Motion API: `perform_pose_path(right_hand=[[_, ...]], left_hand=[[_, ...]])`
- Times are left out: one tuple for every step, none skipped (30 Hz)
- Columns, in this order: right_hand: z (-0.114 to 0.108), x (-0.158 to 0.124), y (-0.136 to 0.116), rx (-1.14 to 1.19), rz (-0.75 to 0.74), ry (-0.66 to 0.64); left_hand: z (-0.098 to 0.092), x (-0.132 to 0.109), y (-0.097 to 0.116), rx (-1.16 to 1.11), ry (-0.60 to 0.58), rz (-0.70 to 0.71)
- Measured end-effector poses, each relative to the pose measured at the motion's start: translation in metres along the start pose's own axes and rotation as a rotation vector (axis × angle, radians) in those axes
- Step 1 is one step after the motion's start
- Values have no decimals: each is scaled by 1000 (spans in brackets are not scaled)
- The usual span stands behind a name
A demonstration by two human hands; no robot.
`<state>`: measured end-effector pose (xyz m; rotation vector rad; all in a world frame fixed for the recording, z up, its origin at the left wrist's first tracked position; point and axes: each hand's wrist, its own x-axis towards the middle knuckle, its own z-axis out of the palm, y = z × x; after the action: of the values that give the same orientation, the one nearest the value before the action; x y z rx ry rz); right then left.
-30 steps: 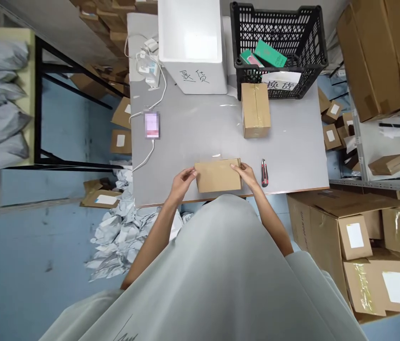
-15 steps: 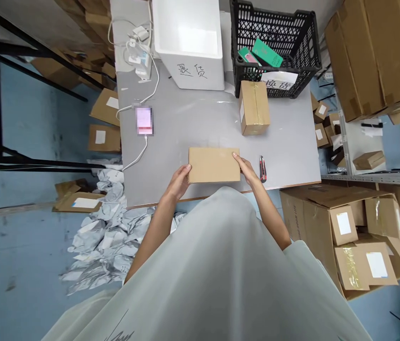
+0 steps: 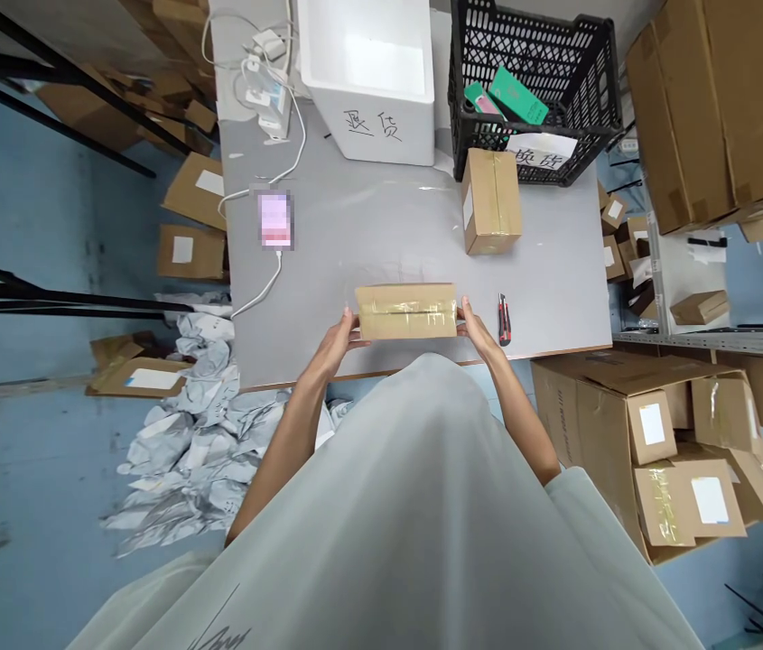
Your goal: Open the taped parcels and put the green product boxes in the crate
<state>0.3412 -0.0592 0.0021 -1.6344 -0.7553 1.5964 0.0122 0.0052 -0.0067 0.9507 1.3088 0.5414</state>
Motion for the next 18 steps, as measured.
perform_pose_path(right_hand=[[0, 1, 3, -11, 16, 23], [1, 2, 6, -26, 33, 43], [1, 3, 9, -43, 49, 55], [1, 5, 11, -61, 62, 62], [1, 6, 13, -80, 69, 71], [1, 7, 15, -100, 74, 83], [1, 7, 17, -119, 78, 106], [1, 8, 18, -134, 83, 133], [1, 8, 19, -143, 91, 156], [1, 7, 19, -144, 102, 172], [2, 5, 19, -135, 113, 178], [2, 3, 20, -118, 118, 172], [3, 0, 20, -95, 113, 159], [4, -3, 20, -69, 97, 138], [5, -5, 19, -45, 71, 115], [5, -8, 19, -26, 37, 90], [6, -9, 19, -14, 2, 68], [7, -9, 19, -10, -30, 54]], left_hand=[[-1, 2, -1, 13, 17, 8], [-1, 3, -3, 23, 33, 16], [-1, 6, -4, 34, 47, 29], [-1, 8, -6, 48, 59, 46], [0, 10, -7, 67, 68, 67], [1, 12, -8, 87, 78, 89], [3, 13, -9, 107, 92, 112], [4, 14, -10, 124, 108, 134], [5, 15, -11, 137, 122, 155], [6, 16, -12, 145, 132, 172], [7, 16, -13, 148, 135, 185], [8, 17, -15, 146, 134, 193], [9, 17, -16, 139, 130, 193], [9, 17, -18, 129, 124, 187], [10, 16, -19, 118, 119, 179], [11, 16, -20, 109, 113, 171], [13, 15, -21, 105, 107, 166], [14, 15, -22, 106, 104, 164]])
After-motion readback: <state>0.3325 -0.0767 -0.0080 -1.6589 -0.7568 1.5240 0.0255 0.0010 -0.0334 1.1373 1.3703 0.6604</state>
